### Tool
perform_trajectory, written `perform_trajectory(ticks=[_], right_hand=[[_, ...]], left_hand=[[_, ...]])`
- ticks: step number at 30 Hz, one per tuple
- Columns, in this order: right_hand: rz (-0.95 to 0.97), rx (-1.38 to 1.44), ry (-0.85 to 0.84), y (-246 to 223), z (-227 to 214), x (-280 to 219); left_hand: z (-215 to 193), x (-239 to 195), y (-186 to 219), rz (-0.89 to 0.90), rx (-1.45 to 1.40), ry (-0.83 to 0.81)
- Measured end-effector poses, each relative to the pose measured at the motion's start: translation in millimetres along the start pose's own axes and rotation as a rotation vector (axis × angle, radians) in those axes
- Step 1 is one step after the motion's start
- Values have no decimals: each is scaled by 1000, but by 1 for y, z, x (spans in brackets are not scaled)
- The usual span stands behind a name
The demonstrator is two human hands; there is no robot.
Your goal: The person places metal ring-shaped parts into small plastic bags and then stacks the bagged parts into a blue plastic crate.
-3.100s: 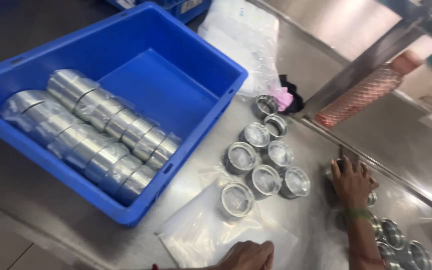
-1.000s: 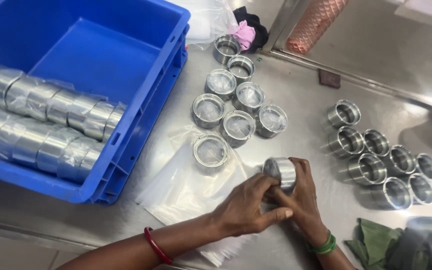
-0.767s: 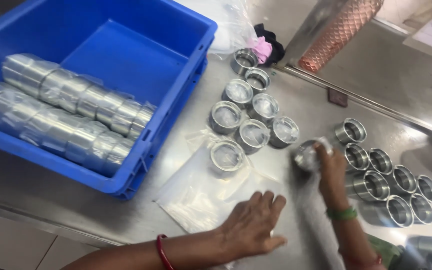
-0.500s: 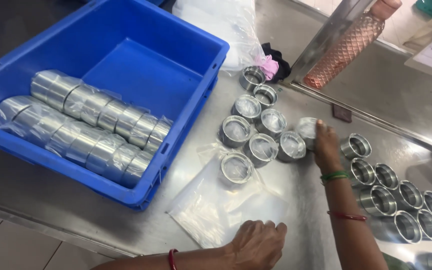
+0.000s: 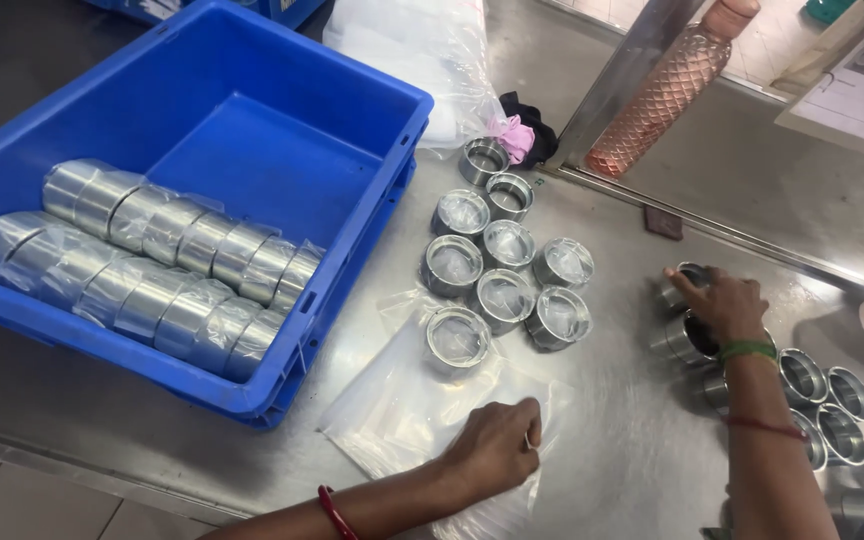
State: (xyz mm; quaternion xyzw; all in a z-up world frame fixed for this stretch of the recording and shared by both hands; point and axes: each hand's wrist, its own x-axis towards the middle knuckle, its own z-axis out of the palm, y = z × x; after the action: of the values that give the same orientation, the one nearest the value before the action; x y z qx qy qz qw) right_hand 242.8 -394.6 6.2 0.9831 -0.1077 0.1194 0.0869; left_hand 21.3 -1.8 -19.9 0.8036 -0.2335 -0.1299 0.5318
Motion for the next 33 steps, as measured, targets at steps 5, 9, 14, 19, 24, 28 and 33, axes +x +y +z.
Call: perform_trajectory(ticks=[5,9,14,19,24,28,33], right_hand=[[-137,195,-68,-39,-10,-75],[-352,187,41,-86,-39,-161],[-383,470,-8,-97,-89,-220],[-204,1583,-734,-104,-109,-230],[-70,1215,-788,-109,-60,-245],[-72,1135,-405,-122,-68,-251],[-388,1225,-219,-138,-126,-247]], left_hand=[[3,7,-6,-81,12,-8],[3,7,-2,-46,77,103],[-3,1,14,-121,5,92],[1,3,9,-140,-131,92],[-24,4,19,-138,-146,25],[-37,15,26,443,178,208],[-70,16,97,85,-269,82]])
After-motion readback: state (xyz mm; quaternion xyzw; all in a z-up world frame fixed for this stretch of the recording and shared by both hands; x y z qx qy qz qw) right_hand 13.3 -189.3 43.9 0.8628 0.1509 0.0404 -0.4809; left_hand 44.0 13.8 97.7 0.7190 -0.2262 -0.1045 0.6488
